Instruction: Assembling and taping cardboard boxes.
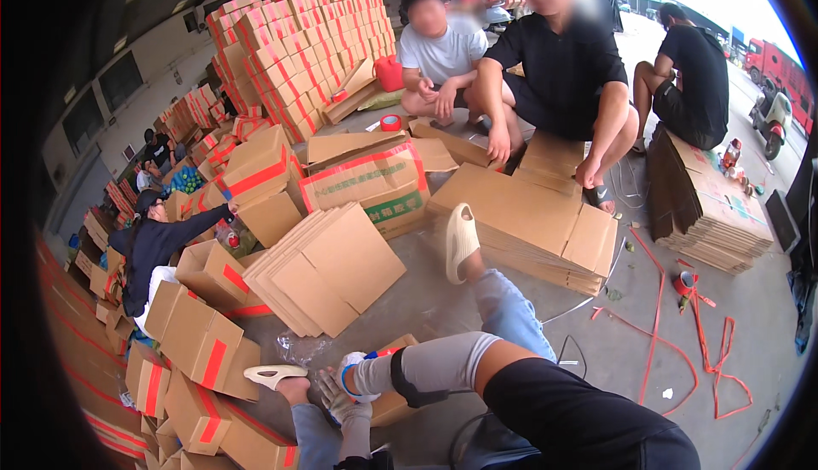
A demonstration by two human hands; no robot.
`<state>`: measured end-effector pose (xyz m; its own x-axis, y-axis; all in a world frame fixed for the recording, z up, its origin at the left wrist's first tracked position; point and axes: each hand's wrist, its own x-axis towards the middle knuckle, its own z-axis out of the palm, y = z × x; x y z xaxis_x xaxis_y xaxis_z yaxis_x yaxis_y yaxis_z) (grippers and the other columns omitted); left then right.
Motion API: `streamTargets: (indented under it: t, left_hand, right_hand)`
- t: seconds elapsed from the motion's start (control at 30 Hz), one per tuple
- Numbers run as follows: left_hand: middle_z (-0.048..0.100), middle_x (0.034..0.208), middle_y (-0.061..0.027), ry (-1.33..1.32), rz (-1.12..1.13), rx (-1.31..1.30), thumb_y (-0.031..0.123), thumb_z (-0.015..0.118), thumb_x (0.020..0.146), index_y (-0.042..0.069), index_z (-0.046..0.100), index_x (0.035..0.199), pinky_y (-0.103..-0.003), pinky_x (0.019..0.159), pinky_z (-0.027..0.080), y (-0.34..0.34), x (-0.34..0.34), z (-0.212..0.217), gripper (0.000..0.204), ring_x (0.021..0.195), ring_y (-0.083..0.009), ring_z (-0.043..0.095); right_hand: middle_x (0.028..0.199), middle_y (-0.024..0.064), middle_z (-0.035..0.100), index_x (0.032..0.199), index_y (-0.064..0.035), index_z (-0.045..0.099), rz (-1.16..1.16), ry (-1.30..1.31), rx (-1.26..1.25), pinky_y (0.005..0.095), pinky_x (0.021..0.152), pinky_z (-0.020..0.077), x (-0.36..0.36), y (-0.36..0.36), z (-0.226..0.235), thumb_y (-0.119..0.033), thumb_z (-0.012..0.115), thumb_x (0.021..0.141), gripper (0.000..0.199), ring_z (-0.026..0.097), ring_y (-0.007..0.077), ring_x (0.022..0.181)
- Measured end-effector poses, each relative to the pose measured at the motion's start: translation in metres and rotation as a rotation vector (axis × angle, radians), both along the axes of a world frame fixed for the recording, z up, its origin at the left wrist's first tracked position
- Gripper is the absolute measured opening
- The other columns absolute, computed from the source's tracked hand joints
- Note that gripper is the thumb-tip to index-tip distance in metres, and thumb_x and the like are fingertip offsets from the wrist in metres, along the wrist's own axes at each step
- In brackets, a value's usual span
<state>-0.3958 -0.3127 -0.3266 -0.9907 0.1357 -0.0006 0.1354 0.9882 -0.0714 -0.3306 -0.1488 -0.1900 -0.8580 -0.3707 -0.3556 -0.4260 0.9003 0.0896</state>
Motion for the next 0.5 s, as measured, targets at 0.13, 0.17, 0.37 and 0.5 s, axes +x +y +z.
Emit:
streamTargets:
  t: [0.13,0.17,0.37,0.5]
  left_hand:
    - [0.019,0.169,-0.0099,-0.034,-0.074,0.076,0.045,0.035,0.104,0.012,0.019,0.162,-0.047,0.121,0.026,0.029,0.060,-0.017,0.069,0.154,-0.0297,0.023]
    - [0.019,0.169,-0.0103,-0.026,-0.082,0.071,0.045,0.034,0.105,0.012,0.020,0.162,-0.047,0.121,0.025,0.036,0.060,-0.013,0.068,0.154,-0.0299,0.023]
    - [0.016,0.169,-0.0176,-0.010,-0.046,0.150,0.040,0.041,0.104,0.005,0.020,0.161,-0.050,0.123,0.021,0.023,0.080,0.002,0.070,0.155,-0.0362,0.018]
    - [0.018,0.168,-0.0169,0.088,-0.125,0.132,0.044,0.041,0.104,0.007,0.023,0.161,-0.052,0.118,0.031,0.052,0.062,0.013,0.070,0.153,-0.0358,0.023]
  right_hand:
    - [0.119,0.0025,0.073,0.120,-0.0183,0.074,0.048,-0.091,-0.020,0.0397,0.092,0.0576,0.015,0.015,0.011,-0.027,0.091,0.062,0.061,0.070,0.0238,0.111]
    - [0.117,0.0026,0.074,0.118,-0.0180,0.075,0.047,-0.114,-0.019,0.0397,0.091,0.0577,0.018,0.025,0.015,-0.026,0.091,0.061,0.059,0.070,0.0241,0.110]
    - [0.099,0.0125,0.075,0.119,-0.0130,0.068,-0.025,-0.246,-0.115,0.0436,0.085,0.0587,0.032,0.116,-0.005,-0.020,0.085,0.062,0.060,0.072,0.0349,0.102]
    - [0.099,0.0126,0.073,0.126,-0.0140,0.057,-0.197,-0.217,-0.107,0.0467,0.078,0.0565,0.079,0.224,0.008,-0.032,0.084,0.067,0.067,0.072,0.0356,0.096]
